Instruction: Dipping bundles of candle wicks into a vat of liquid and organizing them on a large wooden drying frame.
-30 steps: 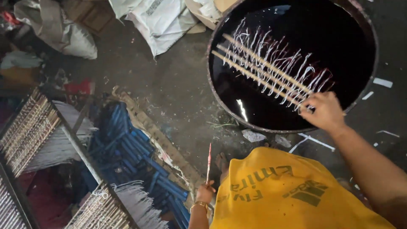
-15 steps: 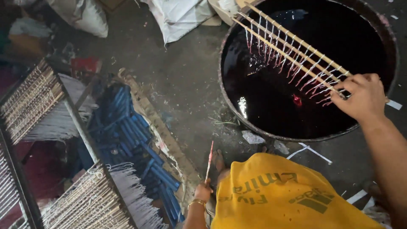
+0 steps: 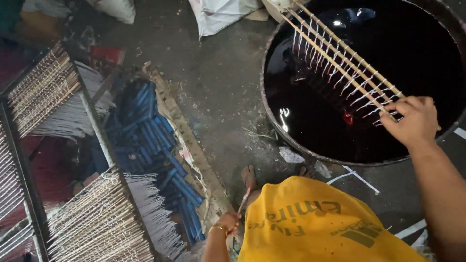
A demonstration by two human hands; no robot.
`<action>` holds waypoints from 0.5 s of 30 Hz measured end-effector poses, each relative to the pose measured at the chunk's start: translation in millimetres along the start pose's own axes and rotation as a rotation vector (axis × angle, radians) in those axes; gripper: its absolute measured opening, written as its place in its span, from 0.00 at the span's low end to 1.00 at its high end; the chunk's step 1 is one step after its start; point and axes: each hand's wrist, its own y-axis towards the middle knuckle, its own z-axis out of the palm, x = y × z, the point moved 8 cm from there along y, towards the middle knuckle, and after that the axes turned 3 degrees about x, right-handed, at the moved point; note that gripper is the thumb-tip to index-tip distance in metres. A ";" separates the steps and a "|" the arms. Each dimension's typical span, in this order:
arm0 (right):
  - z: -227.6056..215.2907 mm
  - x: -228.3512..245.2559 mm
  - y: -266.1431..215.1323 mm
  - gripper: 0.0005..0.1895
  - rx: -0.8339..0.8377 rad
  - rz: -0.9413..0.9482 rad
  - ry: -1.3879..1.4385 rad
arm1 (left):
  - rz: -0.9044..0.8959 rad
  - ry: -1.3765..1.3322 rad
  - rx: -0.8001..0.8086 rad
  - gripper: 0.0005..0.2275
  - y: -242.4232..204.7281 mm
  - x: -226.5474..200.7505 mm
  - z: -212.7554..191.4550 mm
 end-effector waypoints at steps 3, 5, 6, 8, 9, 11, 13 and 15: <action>4.7 -2.1 -0.7 0.13 0.022 0.016 0.032 | -0.094 0.015 -0.017 0.12 -9.3 6.0 4.7; 8.5 -3.9 -2.4 0.12 0.002 0.006 0.021 | -0.042 0.153 -0.025 0.13 -2.2 0.1 4.3; 9.5 -4.5 -3.0 0.11 -0.021 -0.001 0.011 | 0.013 0.293 -0.034 0.14 1.4 -5.9 4.0; 13.0 -6.8 -5.4 0.11 0.027 0.029 0.004 | 0.047 0.238 -0.069 0.15 -4.6 -4.6 2.6; 17.3 -8.7 -4.2 0.12 0.072 0.058 -0.001 | 0.083 0.181 -0.108 0.15 -8.4 -6.4 -0.5; 21.9 -11.5 -6.4 0.11 0.082 0.076 0.000 | 0.113 0.208 -0.126 0.17 -11.0 -10.3 -2.5; 24.9 -12.3 -9.1 0.11 0.094 0.095 0.001 | 0.142 0.237 -0.144 0.20 -20.0 -15.7 -4.5; 23.8 -11.8 -11.3 0.10 0.078 0.111 -0.031 | 0.136 0.176 -0.136 0.20 -34.2 -20.5 -5.5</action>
